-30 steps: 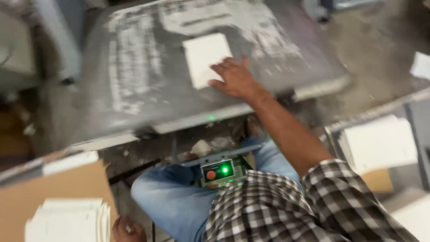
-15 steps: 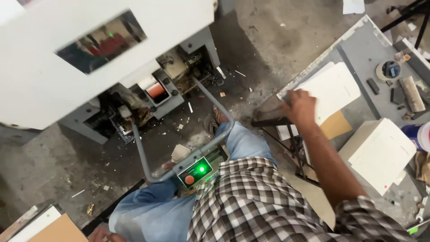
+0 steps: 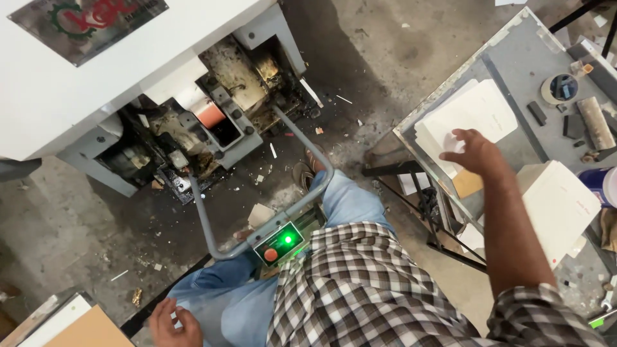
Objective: Placing paper sheets onto a machine bed and operating the press for each sheet in a manufacturing environment.
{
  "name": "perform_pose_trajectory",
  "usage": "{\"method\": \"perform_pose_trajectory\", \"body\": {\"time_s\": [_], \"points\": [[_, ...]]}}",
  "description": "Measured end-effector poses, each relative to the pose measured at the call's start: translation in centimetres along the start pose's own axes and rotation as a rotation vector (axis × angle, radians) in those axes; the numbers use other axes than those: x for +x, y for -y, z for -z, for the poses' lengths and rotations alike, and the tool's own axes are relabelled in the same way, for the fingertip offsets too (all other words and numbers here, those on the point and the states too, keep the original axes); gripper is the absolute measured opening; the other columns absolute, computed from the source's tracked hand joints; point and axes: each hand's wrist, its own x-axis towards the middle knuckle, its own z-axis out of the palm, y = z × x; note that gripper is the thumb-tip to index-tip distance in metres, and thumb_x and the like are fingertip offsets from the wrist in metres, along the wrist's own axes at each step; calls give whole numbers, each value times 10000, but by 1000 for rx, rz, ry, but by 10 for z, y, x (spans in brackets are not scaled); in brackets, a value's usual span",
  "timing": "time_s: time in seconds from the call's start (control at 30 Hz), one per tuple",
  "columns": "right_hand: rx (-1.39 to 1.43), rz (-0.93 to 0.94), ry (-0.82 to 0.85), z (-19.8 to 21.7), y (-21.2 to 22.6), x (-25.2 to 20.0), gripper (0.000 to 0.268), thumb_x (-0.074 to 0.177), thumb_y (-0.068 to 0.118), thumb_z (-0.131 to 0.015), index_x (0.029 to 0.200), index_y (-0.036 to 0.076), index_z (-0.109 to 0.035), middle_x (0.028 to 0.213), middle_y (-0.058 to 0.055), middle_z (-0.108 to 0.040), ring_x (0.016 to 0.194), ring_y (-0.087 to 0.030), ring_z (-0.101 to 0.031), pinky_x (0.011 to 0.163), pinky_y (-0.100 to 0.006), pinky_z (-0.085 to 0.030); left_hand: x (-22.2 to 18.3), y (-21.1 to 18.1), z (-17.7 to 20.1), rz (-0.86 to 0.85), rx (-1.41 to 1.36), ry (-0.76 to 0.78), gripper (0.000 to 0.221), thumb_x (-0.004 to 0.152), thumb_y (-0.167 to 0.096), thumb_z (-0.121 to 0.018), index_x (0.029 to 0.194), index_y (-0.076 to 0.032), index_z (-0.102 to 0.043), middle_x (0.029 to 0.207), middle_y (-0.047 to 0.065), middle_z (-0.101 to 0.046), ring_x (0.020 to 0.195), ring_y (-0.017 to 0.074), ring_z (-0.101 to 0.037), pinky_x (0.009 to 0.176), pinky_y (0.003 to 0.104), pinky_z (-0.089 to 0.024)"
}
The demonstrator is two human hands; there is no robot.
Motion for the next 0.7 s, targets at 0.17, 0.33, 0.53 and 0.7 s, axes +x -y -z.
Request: {"method": "perform_pose_trajectory", "body": {"time_s": [0.17, 0.33, 0.53, 0.7], "points": [[212, 36, 155, 13, -23, 25, 821, 711, 464, -879, 1401, 103, -622, 1299, -150, -684, 1106, -332, -687, 933, -448, -551, -1, -15, 0, 52, -38, 27, 213, 926, 73, -641, 1123, 29, -708, 1261, 191, -660, 996, 244, -689, 749, 317, -556], [254, 35, 194, 12, -29, 31, 822, 675, 441, -892, 1384, 109, -642, 1271, -134, -696, 1087, -321, -691, 912, -444, -558, 20, -45, 1, 25, -16, 31, 208, 934, 56, -640, 1122, 14, -719, 1234, 170, -673, 999, 232, -703, 740, 293, -585], [160, 54, 137, 1, -24, 21, 806, 687, 478, -889, 1373, 128, -651, 1260, -131, -706, 1064, -317, -701, 918, -431, -556, 81, -132, -1, -110, -38, 119, 241, 920, 14, -656, 1153, -19, -710, 1229, 134, -673, 1185, 305, -672, 1007, 383, -552], [-135, 78, -228, -43, -10, 2, 469, 850, 209, -636, 1307, 137, -717, 1323, -217, -682, 1160, -425, -675, 1043, -488, -531, 162, -229, -8, -495, 53, 243, 320, 806, -17, -706, 1126, -30, -719, 1169, 135, -699, 1031, 355, -651, 911, 451, -524]]}}
